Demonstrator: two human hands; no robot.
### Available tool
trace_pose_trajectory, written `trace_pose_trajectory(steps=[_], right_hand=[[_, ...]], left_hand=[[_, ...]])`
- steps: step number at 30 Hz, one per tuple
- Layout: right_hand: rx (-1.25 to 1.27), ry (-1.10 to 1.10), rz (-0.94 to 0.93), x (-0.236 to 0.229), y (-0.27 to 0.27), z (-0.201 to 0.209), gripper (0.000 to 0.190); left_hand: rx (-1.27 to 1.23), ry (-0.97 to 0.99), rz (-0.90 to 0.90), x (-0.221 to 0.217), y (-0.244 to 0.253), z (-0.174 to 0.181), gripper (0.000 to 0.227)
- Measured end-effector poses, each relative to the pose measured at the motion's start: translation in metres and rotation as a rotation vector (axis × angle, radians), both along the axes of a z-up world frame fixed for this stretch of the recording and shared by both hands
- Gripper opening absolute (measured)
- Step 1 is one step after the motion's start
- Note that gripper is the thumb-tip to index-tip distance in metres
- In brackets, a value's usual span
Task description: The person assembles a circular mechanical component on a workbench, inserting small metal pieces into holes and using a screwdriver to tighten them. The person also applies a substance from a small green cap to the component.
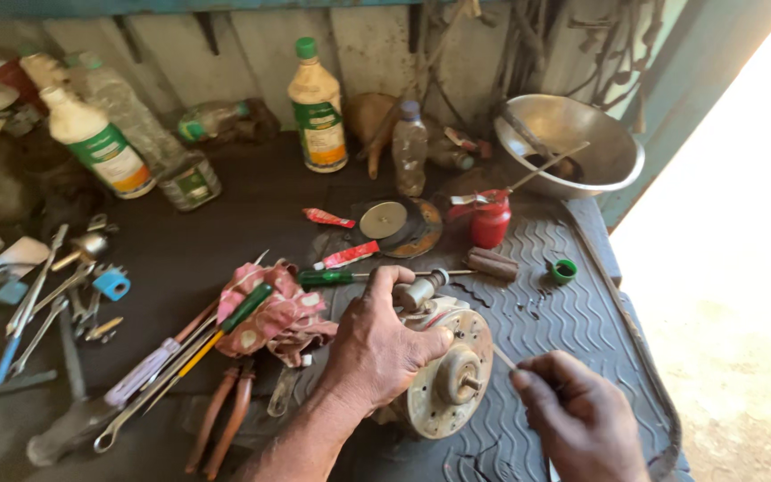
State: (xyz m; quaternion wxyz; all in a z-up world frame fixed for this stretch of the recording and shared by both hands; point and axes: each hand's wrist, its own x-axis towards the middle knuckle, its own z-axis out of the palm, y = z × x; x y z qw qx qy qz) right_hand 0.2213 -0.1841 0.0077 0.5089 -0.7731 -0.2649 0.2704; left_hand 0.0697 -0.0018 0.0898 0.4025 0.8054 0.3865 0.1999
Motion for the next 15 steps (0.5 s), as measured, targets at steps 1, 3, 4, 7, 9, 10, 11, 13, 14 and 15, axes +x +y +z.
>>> trace_pose_trajectory(steps=[1,3,4,7,9,10,11,13,14,15], right_hand=[[-0.043,-0.122,-0.024,-0.006,0.002,0.007,0.012],[-0.138,-0.366,-0.071,-0.017,0.003,0.024,0.016],[-0.075,-0.425,-0.048,-0.019,0.005,0.032,0.014],[0.060,-0.536,-0.004,-0.024,0.009,0.048,0.012],[0.079,-0.527,-0.006,-0.025,0.011,0.052,0.012],[0.105,-0.596,0.011,-0.024,0.013,0.054,0.011],[0.131,-0.664,0.029,-0.023,0.013,0.055,0.011],[0.155,-0.723,0.043,-0.023,0.013,0.056,0.010],[0.154,-0.715,0.040,-0.023,0.012,0.056,0.009],[0.152,-0.706,0.037,-0.023,0.011,0.056,0.009]], left_hand=[[-0.001,-0.041,-0.012,0.002,-0.001,-0.001,0.070],[0.009,-0.092,-0.044,0.004,-0.002,-0.002,0.067],[0.024,-0.098,-0.058,0.002,-0.001,-0.001,0.065],[0.025,-0.014,-0.045,0.004,-0.003,0.003,0.064],[0.033,0.051,-0.032,0.007,-0.006,0.007,0.064],[0.046,0.071,-0.036,0.010,-0.008,0.008,0.064],[0.060,0.091,-0.039,0.012,-0.010,0.010,0.065],[0.064,0.095,-0.045,0.015,-0.014,0.012,0.065],[0.065,0.095,-0.049,0.017,-0.015,0.013,0.066],[0.059,0.096,-0.052,0.018,-0.015,0.013,0.066]])
